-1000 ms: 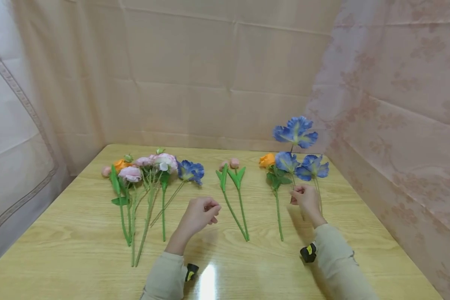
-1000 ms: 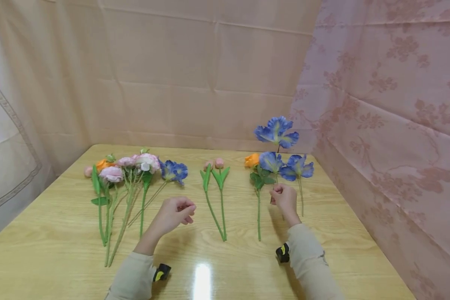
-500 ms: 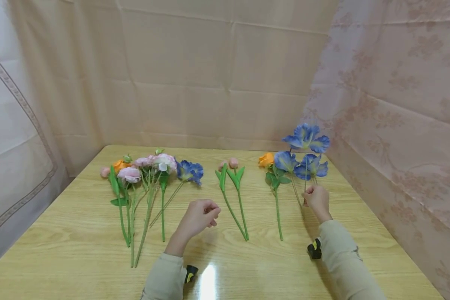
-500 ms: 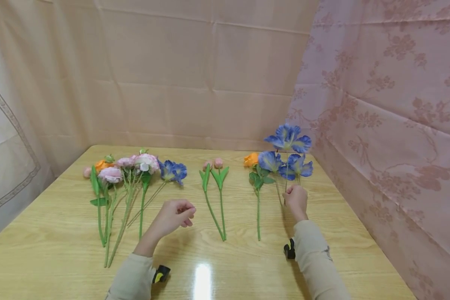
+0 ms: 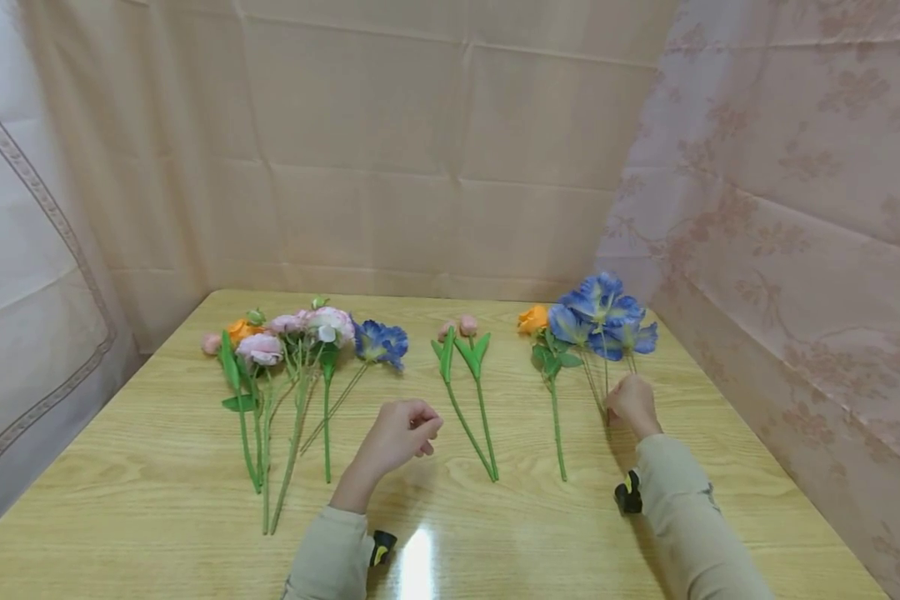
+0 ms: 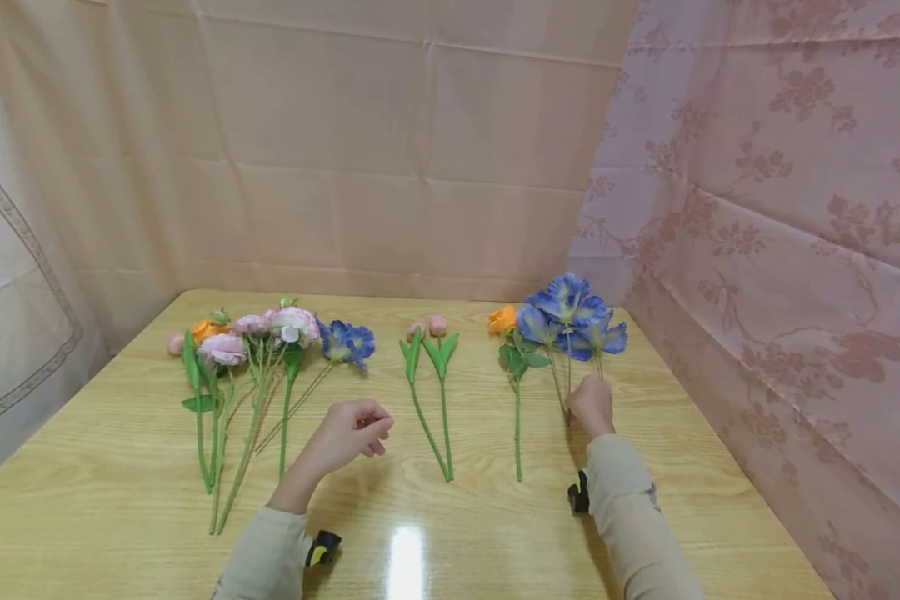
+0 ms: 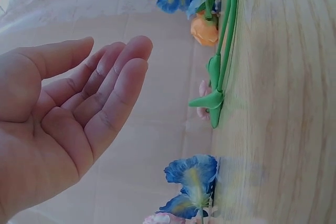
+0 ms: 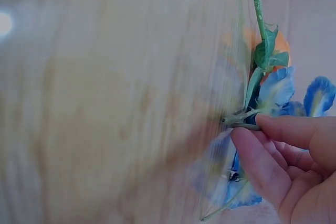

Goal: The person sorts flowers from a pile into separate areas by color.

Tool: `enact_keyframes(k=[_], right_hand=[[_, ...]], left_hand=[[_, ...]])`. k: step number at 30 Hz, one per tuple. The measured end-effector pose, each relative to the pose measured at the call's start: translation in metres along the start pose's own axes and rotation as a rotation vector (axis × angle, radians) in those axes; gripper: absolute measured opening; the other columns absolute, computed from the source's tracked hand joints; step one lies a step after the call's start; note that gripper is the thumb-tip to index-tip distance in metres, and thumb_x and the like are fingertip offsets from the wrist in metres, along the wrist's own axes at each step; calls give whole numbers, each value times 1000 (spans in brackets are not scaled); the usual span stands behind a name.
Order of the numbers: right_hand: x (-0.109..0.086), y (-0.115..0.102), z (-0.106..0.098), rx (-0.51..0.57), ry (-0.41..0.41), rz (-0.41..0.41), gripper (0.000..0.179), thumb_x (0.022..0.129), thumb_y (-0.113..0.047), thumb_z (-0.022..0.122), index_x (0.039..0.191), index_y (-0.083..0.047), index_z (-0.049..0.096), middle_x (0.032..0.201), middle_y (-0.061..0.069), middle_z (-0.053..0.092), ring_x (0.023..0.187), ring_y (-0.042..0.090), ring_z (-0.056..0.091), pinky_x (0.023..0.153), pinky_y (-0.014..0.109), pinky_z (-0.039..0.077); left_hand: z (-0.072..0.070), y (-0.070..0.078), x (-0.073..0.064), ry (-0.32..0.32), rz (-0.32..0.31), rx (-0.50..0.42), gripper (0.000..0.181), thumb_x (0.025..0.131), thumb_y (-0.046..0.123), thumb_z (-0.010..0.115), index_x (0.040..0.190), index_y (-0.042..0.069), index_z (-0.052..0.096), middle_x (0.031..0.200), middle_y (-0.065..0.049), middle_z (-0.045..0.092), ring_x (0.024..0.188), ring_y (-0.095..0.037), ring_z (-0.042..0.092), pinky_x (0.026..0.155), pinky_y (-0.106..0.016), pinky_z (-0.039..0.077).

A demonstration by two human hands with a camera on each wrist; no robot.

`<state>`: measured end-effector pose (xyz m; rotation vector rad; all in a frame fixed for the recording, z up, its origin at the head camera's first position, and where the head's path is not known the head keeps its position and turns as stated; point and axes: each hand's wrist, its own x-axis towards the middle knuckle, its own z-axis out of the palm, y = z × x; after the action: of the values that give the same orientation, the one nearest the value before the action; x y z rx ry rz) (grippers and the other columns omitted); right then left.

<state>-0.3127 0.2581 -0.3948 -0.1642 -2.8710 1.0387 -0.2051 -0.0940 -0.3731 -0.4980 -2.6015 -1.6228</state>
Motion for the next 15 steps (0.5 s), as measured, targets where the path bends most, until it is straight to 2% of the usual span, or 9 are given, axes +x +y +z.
enact_keyframes(k=[3, 8, 12, 15], right_hand=[[0, 1, -1, 38, -28, 30, 24, 69, 9, 57, 53, -2, 44, 48, 4, 51, 42, 15, 54, 45, 29, 50], [-2, 5, -3, 113, -54, 51, 7, 70, 9, 58, 66, 10, 53, 58, 9, 57, 45, 18, 57, 47, 32, 51], [-3, 6, -3, 146, -65, 47, 9, 72, 7, 59, 73, 15, 55, 57, 12, 57, 45, 23, 59, 48, 33, 51], [-4, 4, -3, 142, -63, 36, 10, 73, 6, 60, 74, 14, 55, 54, 11, 55, 43, 21, 58, 47, 32, 51]], left_hand=[[0, 0, 0, -11, 0, 1, 14, 89, 6, 54, 88, -5, 62, 72, -15, 58, 54, -20, 60, 49, -27, 50], [2, 0, 0, -31, -5, -1, 14, 89, 7, 54, 87, -3, 62, 73, -16, 58, 55, -19, 60, 50, -27, 50], [2, 0, 0, -35, -12, 8, 14, 89, 8, 54, 88, -3, 62, 72, -13, 58, 56, -19, 61, 50, -27, 50], [1, 1, -1, -33, -15, 16, 14, 89, 8, 54, 88, -3, 62, 72, -12, 58, 56, -20, 61, 50, -26, 50]])
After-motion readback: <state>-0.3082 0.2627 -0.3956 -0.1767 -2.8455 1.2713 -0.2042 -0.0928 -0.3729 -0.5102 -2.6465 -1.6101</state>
